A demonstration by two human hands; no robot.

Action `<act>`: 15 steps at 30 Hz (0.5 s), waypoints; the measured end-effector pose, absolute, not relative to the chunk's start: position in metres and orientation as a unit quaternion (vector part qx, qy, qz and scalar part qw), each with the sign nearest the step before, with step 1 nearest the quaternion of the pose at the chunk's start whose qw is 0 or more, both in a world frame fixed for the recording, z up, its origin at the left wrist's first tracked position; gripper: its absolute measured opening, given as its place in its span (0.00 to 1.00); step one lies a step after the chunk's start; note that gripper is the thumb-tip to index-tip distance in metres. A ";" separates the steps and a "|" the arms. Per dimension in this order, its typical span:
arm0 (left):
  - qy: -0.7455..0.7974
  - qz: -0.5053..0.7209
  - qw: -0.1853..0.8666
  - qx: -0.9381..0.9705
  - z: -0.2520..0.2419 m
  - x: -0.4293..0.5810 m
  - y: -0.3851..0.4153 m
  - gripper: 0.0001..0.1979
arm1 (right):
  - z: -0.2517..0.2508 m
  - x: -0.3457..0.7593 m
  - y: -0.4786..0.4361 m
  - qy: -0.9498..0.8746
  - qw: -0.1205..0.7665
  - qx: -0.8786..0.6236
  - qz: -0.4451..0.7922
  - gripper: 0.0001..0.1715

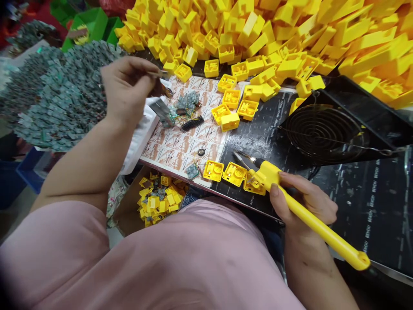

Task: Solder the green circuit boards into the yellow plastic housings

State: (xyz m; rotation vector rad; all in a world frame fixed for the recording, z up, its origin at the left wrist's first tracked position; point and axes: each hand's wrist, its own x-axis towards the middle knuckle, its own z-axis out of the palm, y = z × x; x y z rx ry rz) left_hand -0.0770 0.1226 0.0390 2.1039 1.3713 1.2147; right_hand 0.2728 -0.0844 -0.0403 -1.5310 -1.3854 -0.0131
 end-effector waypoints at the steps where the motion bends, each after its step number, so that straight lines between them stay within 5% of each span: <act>1: 0.490 0.424 0.194 0.737 0.038 -0.065 0.119 0.12 | -0.042 0.273 -0.085 -0.582 0.522 -0.623 -0.012 0.16; 5: 0.509 0.353 0.158 0.769 0.042 -0.034 0.116 0.01 | -0.047 0.271 -0.086 -0.589 0.571 -0.572 -0.005 0.14; 9: 0.505 0.338 0.148 0.780 0.051 -0.024 0.119 0.02 | -0.044 0.266 -0.084 -0.530 0.633 -0.563 0.040 0.23; 13: 0.439 0.366 0.237 0.786 0.058 -0.016 0.106 0.14 | -0.036 0.262 -0.086 -0.569 0.645 -0.509 0.028 0.40; 15: 0.390 0.359 0.308 0.790 0.061 -0.010 0.092 0.16 | -0.028 0.259 -0.089 -0.612 0.620 -0.490 0.039 0.36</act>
